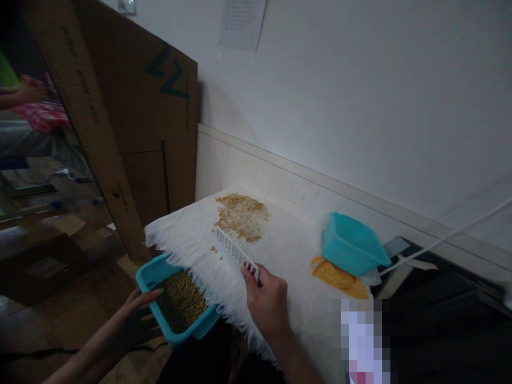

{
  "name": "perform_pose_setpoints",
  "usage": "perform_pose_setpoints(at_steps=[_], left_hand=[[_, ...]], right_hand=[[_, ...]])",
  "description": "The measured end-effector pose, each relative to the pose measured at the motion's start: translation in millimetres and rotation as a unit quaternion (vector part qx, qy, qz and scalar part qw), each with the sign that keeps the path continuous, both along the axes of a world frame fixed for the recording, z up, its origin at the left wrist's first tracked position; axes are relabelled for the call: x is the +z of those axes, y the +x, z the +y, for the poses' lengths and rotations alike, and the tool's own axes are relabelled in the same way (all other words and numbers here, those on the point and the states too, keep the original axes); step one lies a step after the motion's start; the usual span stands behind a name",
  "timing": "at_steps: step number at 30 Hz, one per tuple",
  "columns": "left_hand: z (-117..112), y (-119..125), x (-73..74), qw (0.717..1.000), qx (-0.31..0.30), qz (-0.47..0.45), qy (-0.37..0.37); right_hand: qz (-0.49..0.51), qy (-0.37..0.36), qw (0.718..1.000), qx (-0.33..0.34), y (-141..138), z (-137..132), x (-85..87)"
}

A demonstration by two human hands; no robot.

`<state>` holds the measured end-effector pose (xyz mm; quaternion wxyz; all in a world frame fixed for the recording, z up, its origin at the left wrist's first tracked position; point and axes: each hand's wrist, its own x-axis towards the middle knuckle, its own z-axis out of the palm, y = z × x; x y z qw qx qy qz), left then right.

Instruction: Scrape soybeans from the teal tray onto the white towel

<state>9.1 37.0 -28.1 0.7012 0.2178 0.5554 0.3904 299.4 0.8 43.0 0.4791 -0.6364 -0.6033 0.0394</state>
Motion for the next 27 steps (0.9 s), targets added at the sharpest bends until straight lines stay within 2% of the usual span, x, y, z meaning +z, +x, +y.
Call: perform_pose_setpoints(at_steps=[10, 22, 27], left_hand=[[-1, -2, 5.4, 1.0, -0.005, -0.008, 0.0], [0, -1, 4.1, 1.0, -0.006, -0.003, -0.002], [0, -2, -0.9, 1.0, -0.004, -0.013, 0.001]], right_hand=[[0.035, -0.011, 0.999, 0.031, -6, 9, -2.6], [0.03, -0.005, 0.999, 0.043, -13, 11, -2.2], [0.002, -0.002, 0.998, 0.063, -16, 12, 0.2]])
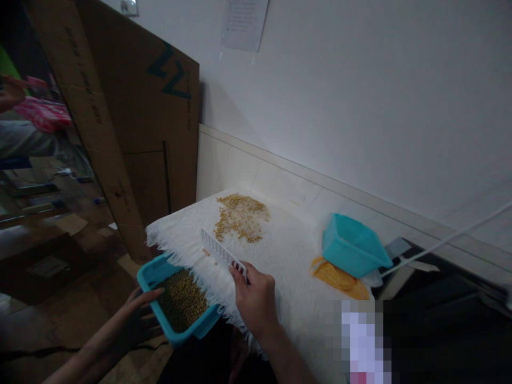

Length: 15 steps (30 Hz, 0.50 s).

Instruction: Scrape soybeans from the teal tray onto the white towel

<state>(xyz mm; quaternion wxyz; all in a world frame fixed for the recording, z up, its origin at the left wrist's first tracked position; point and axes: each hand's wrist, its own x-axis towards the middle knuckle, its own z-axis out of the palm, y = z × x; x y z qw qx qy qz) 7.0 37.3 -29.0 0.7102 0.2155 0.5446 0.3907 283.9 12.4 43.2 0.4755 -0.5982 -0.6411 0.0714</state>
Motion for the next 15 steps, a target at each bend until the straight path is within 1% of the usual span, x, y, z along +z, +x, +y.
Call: perform_pose_setpoints(at_steps=[4, 8, 15], left_hand=[[1.2, -0.7, -4.2, 1.0, 0.002, -0.007, -0.001], [2.8, -1.5, -5.5, 1.0, 0.005, -0.005, -0.003], [4.1, -2.6, -6.6, 1.0, 0.009, 0.002, -0.004]], right_hand=[[-0.02, 0.025, 0.999, 0.007, -2.0, 0.1, 2.5], [-0.026, 0.043, 0.999, 0.017, -3.2, 1.3, 2.0], [-0.024, 0.056, 0.998, 0.028, -6.5, 2.1, 0.3]])
